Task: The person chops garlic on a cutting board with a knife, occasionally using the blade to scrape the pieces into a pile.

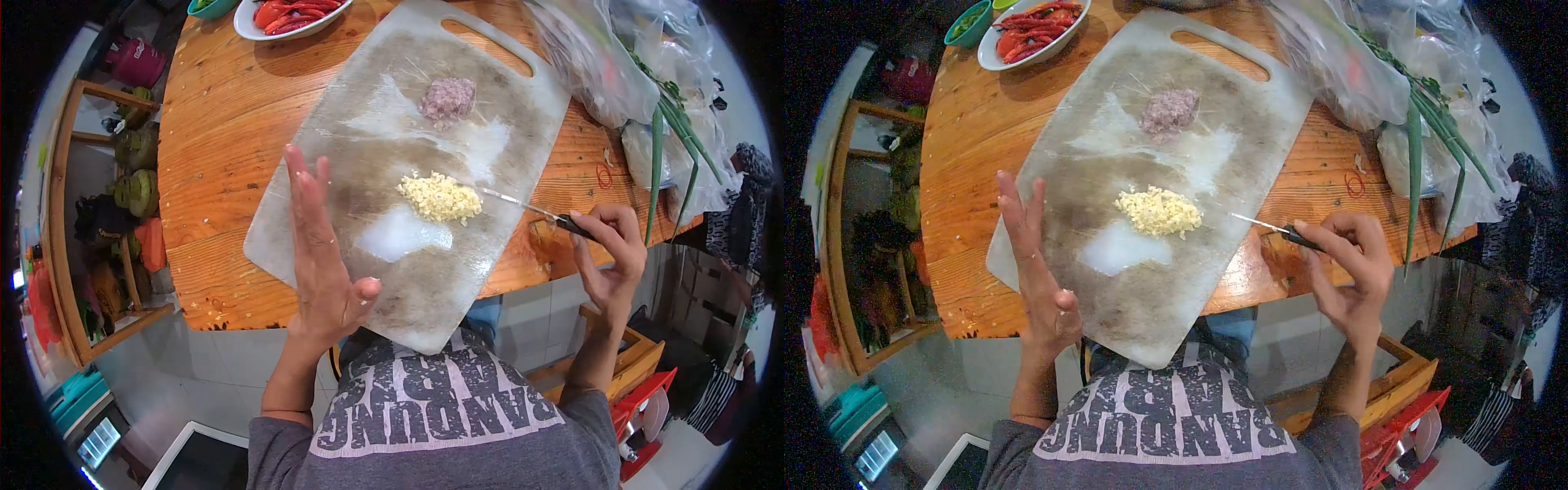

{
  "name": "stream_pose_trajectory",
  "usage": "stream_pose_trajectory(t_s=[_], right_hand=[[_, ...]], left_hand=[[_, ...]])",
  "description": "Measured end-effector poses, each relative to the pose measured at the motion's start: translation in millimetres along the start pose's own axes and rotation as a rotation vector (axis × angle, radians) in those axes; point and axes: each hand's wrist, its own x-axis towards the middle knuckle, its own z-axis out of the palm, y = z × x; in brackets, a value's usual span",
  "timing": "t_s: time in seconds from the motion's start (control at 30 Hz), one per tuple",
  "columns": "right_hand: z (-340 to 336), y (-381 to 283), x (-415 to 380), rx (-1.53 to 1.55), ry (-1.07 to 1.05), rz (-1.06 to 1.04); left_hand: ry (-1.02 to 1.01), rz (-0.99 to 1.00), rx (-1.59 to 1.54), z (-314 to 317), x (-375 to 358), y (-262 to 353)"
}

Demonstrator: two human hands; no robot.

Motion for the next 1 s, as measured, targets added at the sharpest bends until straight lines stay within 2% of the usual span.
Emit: stream_pose_trajectory(t_s=[0.2, 0.27, 0.37, 0.73, 0.87, 1.0], right_hand=[[-17.8, 24.4, 33.5, -0.073, -0.31, -0.159], [-18.8, 28.0, 49.0, -0.096, -0.371, -0.291], [-11.3, 37.4, 60.6, -0.056, -0.42, -0.322], [30.4, 35.4, 113.6, 0.038, -0.415, -0.474], [24.6, 29.2, 113.1, 0.011, -0.388, -0.459], [14.3, 33.6, 95.8, -0.012, -0.379, -0.398]], left_hand=[[-0.033, 0.053, 0.21, -8.2, -1.6, -12.5], [-0.005, 0.022, 0.137, -16.7, -0.5, -18.7], [-0.026, -0.029, 0.085, -17.1, -0.2, -13.6], [0.007, -0.037, 0.005, -16.5, 5.1, -7.1], [0.022, -0.032, -0.009, -17.9, 5.8, -7.4], [0.028, -0.109, -0.014, -17.6, 6.1, -1.1]])
